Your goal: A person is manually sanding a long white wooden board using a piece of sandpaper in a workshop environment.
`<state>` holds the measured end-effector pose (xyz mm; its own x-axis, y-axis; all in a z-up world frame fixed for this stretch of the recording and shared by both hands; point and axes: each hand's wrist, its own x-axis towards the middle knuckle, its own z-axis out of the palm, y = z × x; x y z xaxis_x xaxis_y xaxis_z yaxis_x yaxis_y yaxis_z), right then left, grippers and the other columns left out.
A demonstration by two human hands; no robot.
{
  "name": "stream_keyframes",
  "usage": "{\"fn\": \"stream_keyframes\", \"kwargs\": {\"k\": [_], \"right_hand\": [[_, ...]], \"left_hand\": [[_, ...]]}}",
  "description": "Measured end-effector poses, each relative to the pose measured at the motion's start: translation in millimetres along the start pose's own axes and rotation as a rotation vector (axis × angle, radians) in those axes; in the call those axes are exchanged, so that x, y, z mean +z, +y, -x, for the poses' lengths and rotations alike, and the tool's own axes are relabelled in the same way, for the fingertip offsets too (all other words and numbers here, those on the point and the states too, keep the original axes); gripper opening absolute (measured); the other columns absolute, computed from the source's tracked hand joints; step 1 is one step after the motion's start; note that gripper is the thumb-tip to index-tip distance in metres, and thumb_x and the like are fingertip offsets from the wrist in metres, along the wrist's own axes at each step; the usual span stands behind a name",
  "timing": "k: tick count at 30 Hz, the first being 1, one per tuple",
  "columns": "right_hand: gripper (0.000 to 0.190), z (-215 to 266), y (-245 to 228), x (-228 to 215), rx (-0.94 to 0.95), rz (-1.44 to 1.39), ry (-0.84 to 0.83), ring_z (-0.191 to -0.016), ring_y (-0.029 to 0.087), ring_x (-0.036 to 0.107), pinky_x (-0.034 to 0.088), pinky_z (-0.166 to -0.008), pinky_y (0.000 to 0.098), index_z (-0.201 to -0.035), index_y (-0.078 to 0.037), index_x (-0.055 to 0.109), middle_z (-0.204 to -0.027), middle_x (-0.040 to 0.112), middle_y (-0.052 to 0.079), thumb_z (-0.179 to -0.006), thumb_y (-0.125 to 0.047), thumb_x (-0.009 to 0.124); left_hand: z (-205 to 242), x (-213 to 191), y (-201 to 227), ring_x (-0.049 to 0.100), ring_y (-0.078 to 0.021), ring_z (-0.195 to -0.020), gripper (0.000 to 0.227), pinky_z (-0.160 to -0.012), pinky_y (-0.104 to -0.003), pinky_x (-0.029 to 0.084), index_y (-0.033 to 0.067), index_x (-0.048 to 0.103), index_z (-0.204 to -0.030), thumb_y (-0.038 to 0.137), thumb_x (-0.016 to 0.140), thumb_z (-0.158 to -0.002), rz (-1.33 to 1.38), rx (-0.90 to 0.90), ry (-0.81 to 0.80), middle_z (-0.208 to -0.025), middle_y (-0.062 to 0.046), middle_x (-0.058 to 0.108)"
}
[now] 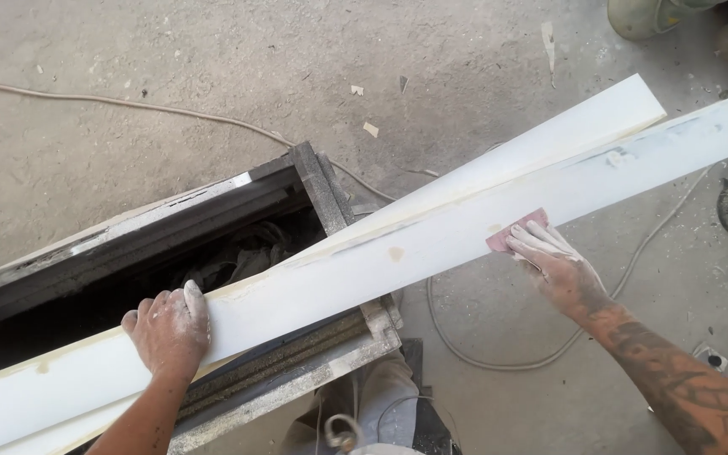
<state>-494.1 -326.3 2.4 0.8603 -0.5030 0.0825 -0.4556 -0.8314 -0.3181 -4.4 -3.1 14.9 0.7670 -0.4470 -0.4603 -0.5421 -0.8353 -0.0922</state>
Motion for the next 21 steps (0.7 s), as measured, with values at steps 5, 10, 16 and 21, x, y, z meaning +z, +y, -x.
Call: {"fn": "stream_keyframes", "kwargs": {"k": [5,10,16,21], "right_hand": [[0.039,-69,-198,38,-0.046,-0.207,0.074,-0.127,0.030,0.060,0.018,-0.127,0.0600,-0.134,-0.009,0.065,-0.132,0.069,0.010,-0.096,-0.005,0.060],[0.043,-100,-289,79,-0.187,-0.326,-0.078,-0.129,0.042,0.063,0.041,-0.118,0.0567,-0.133,0.003,0.063,-0.134,0.066,0.027,-0.090,-0.002,0.066],[0.034,-76,-116,-41,0.041,-0.493,-0.057,-0.091,0.018,0.061,0.051,-0.082,0.0358,-0.099,-0.010,0.075,-0.097,0.065,0.006,-0.093,-0.007,0.041],[0.035,11,56,-31,0.775,0.081,0.484,-0.140,0.046,0.047,0.040,-0.111,0.0502,-0.137,0.000,0.069,-0.145,0.060,0.024,-0.113,-0.017,0.048]], "left_hand": [[-2,4,-2,0.061,-0.0241,-0.096,0.076,-0.103,-0.040,0.034,0.0119,0.073,-0.075,0.046,0.018,-0.115,-0.009,0.000,0.015,-0.083,-0.003,0.070],[-8,15,-6,0.059,-0.0224,-0.094,0.079,-0.102,-0.039,0.035,0.0102,0.069,-0.076,0.048,0.012,-0.115,-0.002,0.009,0.024,-0.083,-0.004,0.066],[-4,9,-2,0.063,-0.0244,-0.106,0.078,-0.107,-0.038,0.032,0.0145,0.081,-0.092,0.044,0.013,-0.115,-0.019,-0.073,-0.049,-0.099,-0.002,0.076],[-8,16,-5,0.064,-0.0253,-0.103,0.076,-0.107,-0.039,0.033,0.0149,0.081,-0.086,0.043,0.018,-0.116,-0.008,-0.055,0.012,-0.098,-0.001,0.077]]}}
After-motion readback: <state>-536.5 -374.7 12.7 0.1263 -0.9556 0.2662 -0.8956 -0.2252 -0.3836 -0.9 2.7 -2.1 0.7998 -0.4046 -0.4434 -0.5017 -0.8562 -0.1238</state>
